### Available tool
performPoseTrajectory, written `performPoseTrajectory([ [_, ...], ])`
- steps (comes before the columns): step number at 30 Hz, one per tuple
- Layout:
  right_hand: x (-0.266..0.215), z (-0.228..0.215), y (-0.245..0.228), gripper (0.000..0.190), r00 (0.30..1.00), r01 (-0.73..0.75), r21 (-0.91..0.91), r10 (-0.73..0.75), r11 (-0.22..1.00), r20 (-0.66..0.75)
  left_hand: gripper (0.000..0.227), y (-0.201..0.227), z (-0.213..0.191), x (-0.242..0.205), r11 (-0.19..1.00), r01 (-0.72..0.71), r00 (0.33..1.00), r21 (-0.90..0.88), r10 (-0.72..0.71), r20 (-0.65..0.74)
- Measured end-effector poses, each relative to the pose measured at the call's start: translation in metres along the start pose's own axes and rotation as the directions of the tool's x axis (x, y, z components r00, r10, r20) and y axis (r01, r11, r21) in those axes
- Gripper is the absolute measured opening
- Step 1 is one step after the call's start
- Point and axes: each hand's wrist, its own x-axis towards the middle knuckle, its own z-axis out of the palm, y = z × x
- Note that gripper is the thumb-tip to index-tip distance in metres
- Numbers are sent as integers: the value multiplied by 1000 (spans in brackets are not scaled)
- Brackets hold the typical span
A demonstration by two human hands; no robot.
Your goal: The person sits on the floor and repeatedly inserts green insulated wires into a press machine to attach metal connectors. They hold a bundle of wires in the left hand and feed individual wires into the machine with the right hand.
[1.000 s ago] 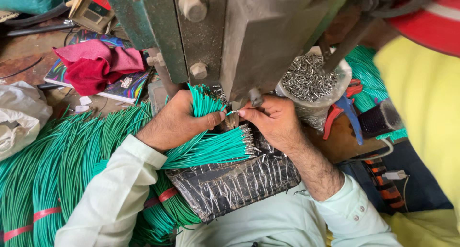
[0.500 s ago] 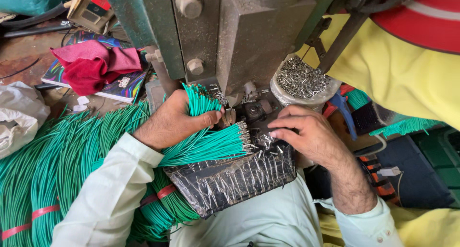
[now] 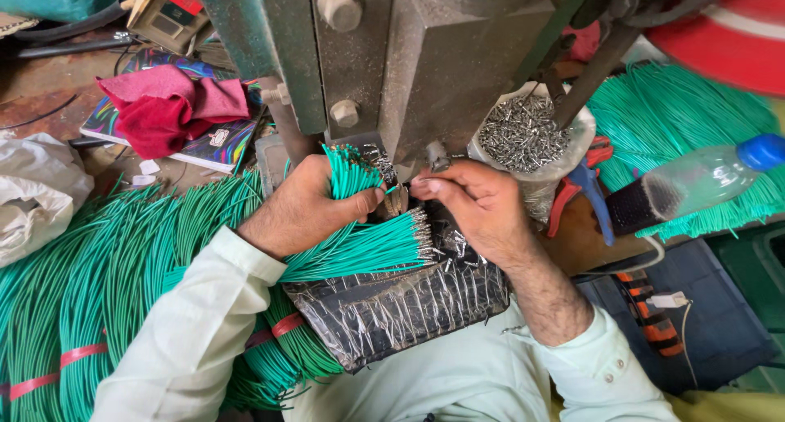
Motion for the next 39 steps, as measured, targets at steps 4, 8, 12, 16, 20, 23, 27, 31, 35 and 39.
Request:
performPoseTrajectory([
  [4, 11, 13, 2, 11, 999, 4, -43, -6, 999, -38, 12, -3, -2, 1, 999, 8, 1000, 37, -7, -20],
  [8, 14, 13, 3, 11, 999, 8, -117, -12, 993, -30, 14, -5, -1, 3, 999, 28, 999, 36, -27, -17],
  [12, 16, 15, 3, 11, 999, 22, -149, -27, 989, -33, 14, -4, 0, 3, 998, 61, 998, 4, -61, 4],
  [16, 16, 15, 7, 12, 999, -3, -68, 1, 998, -34, 15, -6, 0, 4, 998, 9, 1000, 57, -8, -15],
  [20, 16, 10, 7, 11, 999, 11, -184, -18, 983, -40, 15, -4, 1, 4, 997, 24, 1000, 77, -23, -16],
  [23, 16, 11, 8, 9, 999, 4, -194, -12, 981, -44, 12, 0, 0, 5, 999, 46, 999, 22, -46, -5],
  [27, 11, 16, 4, 9, 998, -4, -157, -5, 988, -60, 14, -3, -2, 4, 997, 69, 998, 24, -69, 9],
  [31, -3, -4, -26, 13, 986, 130, -181, -107, 975, 129, 17, -1, -3, 3, 999, -37, 999, 16, 37, 39],
  [35, -13, -25, -52, 15, 978, 145, -537, -38, 831, 205, 17, -2, -2, 1, 997, 74, 997, -8, -74, 38],
  [39, -19, -21, -56, 12, 966, 142, -629, 32, 764, 257, 14, 1, -2, 0, 998, 58, 998, -12, -58, 16],
])
